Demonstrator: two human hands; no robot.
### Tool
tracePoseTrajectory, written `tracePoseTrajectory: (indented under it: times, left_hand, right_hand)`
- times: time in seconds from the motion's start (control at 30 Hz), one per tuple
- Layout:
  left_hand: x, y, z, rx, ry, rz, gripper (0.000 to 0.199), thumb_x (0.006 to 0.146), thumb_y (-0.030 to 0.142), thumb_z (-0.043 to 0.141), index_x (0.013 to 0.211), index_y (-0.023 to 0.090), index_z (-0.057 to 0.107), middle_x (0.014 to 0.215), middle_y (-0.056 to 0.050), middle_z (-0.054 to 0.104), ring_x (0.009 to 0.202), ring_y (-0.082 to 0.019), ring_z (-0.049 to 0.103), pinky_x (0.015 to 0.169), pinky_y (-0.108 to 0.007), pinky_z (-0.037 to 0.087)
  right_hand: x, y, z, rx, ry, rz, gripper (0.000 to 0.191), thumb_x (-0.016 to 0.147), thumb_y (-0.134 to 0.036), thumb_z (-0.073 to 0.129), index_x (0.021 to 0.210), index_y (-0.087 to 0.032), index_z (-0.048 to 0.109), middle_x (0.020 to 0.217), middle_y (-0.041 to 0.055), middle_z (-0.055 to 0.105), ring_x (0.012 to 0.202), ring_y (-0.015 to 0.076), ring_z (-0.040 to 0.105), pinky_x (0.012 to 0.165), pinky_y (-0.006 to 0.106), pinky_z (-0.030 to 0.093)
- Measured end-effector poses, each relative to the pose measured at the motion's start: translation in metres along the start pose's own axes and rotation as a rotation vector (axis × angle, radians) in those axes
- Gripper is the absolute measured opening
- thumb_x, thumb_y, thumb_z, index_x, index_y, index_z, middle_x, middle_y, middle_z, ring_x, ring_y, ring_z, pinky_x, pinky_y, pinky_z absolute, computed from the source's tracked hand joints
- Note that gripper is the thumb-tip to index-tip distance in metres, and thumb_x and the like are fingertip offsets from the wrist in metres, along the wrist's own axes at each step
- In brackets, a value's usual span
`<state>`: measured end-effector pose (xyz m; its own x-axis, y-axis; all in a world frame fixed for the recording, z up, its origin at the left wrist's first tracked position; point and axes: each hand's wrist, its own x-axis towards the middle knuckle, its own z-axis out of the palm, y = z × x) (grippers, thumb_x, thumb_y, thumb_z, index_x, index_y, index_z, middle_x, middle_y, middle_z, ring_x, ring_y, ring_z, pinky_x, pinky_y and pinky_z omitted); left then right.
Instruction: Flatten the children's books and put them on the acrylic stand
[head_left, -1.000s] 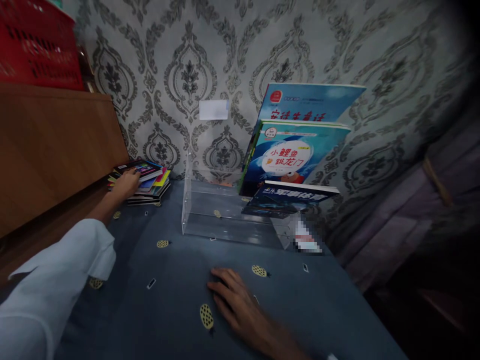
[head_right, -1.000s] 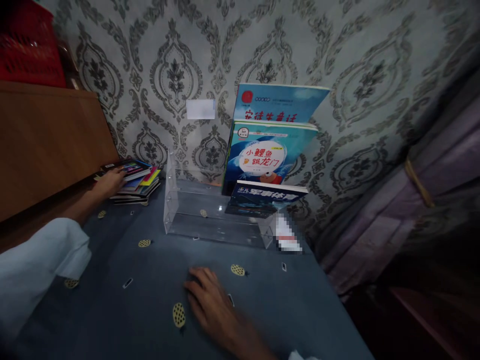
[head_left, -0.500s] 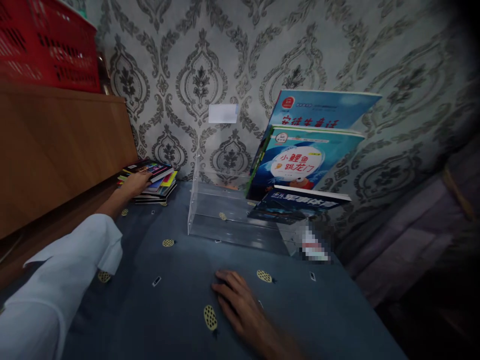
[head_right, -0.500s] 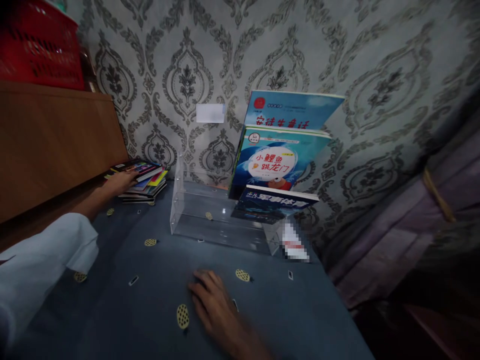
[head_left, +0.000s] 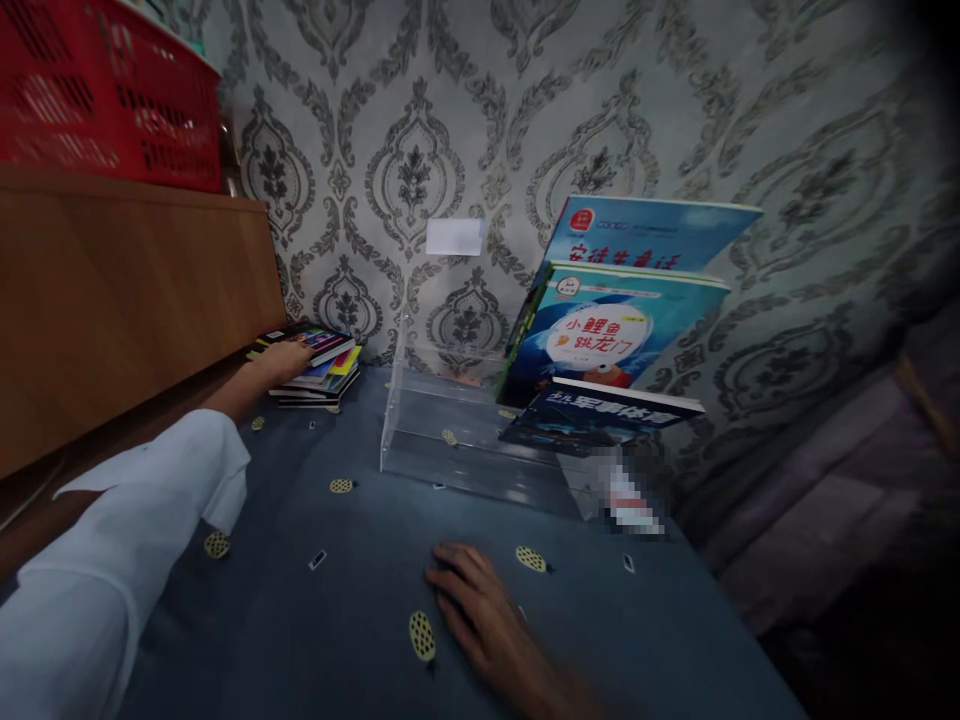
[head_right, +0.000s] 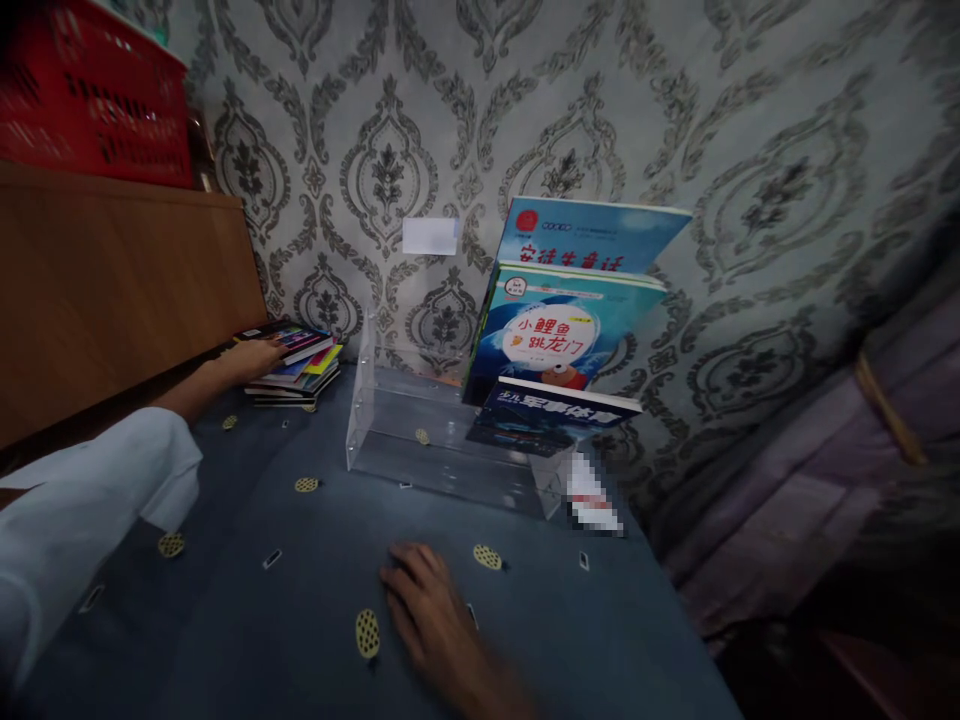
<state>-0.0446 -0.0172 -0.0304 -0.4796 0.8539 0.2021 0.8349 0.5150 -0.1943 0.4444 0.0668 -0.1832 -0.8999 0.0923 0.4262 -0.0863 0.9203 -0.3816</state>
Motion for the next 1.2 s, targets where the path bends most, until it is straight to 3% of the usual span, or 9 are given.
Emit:
tracePoseTrajectory:
  times: [0.13, 0.3, 0.47, 0.57, 0.67, 0.77, 0.93, 1.03, 1.2]
  left_hand:
    - [0.003, 0.004, -0.002, 0.099, -0.066, 0.004, 0.026, 0.099, 0.030, 0.054, 0.107, 0.012, 0.071, 0.112, -0.016, 0.072, 0.109, -0.029, 0.069, 0.096, -0.044, 0.051]
    - [0.002, 0.012, -0.001, 0.149, -0.067, 0.025, 0.030, 0.098, 0.039, 0.064, 0.115, 0.015, 0.066, 0.120, -0.009, 0.067, 0.111, -0.024, 0.065, 0.098, -0.049, 0.052]
    - [-0.015, 0.008, -0.009, 0.146, 0.008, -0.030, 0.029, 0.099, 0.033, 0.052, 0.114, 0.014, 0.069, 0.119, -0.017, 0.070, 0.112, -0.031, 0.067, 0.095, -0.047, 0.051]
    - [-0.033, 0.002, -0.012, 0.158, 0.060, -0.091, 0.038, 0.096, 0.030, 0.047, 0.127, 0.014, 0.063, 0.129, -0.021, 0.066, 0.121, -0.038, 0.061, 0.095, -0.050, 0.049]
    - [-0.044, 0.002, -0.006, 0.169, 0.070, -0.138, 0.051, 0.090, 0.025, 0.052, 0.139, 0.011, 0.052, 0.137, -0.025, 0.059, 0.129, -0.040, 0.054, 0.100, -0.055, 0.044]
    - [-0.039, 0.009, 0.006, 0.161, 0.071, -0.174, 0.059, 0.089, 0.022, 0.055, 0.145, 0.009, 0.045, 0.146, -0.026, 0.051, 0.135, -0.041, 0.047, 0.105, -0.060, 0.038]
    - [-0.018, 0.021, 0.018, 0.130, 0.076, -0.275, 0.045, 0.100, 0.033, 0.055, 0.140, 0.013, 0.051, 0.136, -0.018, 0.059, 0.124, -0.033, 0.058, 0.103, -0.056, 0.045]
    - [-0.022, 0.023, 0.019, 0.125, 0.084, -0.289, 0.043, 0.099, 0.041, 0.060, 0.134, 0.016, 0.056, 0.133, -0.012, 0.060, 0.116, -0.027, 0.062, 0.098, -0.050, 0.051]
    - [-0.060, 0.029, 0.019, 0.121, 0.106, -0.222, 0.046, 0.099, 0.012, 0.039, 0.144, 0.010, 0.046, 0.141, -0.023, 0.056, 0.129, -0.034, 0.055, 0.097, -0.046, 0.050]
  right_hand:
    - [-0.001, 0.001, 0.001, -0.023, 0.047, -0.027, 0.027, 0.101, -0.018, 0.050, 0.126, -0.021, 0.062, 0.132, 0.0136, 0.064, 0.130, 0.0251, 0.058, 0.107, 0.046, 0.054]
    - [-0.003, 0.001, 0.001, -0.044, 0.086, -0.048, 0.030, 0.099, -0.015, 0.052, 0.126, -0.023, 0.062, 0.132, 0.0129, 0.065, 0.129, 0.0250, 0.060, 0.106, 0.044, 0.055]
    - [-0.001, 0.001, -0.001, -0.036, 0.087, -0.043, 0.031, 0.098, -0.015, 0.053, 0.126, -0.023, 0.062, 0.131, 0.0127, 0.066, 0.129, 0.0250, 0.060, 0.105, 0.042, 0.056]
    - [0.001, 0.000, -0.002, -0.017, 0.059, -0.023, 0.029, 0.098, -0.015, 0.052, 0.124, -0.024, 0.064, 0.130, 0.0121, 0.066, 0.127, 0.0252, 0.061, 0.105, 0.042, 0.055]
    - [0.003, -0.001, -0.003, 0.002, 0.036, -0.011, 0.030, 0.098, -0.015, 0.051, 0.124, -0.023, 0.064, 0.130, 0.0122, 0.066, 0.127, 0.0257, 0.061, 0.105, 0.044, 0.055]
    - [0.003, -0.003, -0.004, 0.003, 0.050, -0.010, 0.031, 0.099, -0.015, 0.050, 0.125, -0.024, 0.064, 0.129, 0.0120, 0.066, 0.126, 0.0259, 0.061, 0.105, 0.044, 0.056]
    - [0.002, -0.002, -0.002, -0.009, 0.044, -0.016, 0.029, 0.099, -0.016, 0.050, 0.124, -0.023, 0.065, 0.129, 0.0117, 0.066, 0.127, 0.0237, 0.060, 0.105, 0.041, 0.056]
    - [0.000, 0.000, -0.001, -0.020, 0.058, -0.031, 0.029, 0.099, -0.016, 0.050, 0.124, -0.022, 0.064, 0.130, 0.0121, 0.066, 0.127, 0.0241, 0.060, 0.105, 0.042, 0.056]
    - [0.001, 0.000, -0.001, -0.001, 0.059, -0.017, 0.031, 0.100, -0.017, 0.050, 0.127, -0.024, 0.064, 0.129, 0.0119, 0.067, 0.127, 0.0253, 0.061, 0.104, 0.044, 0.056]
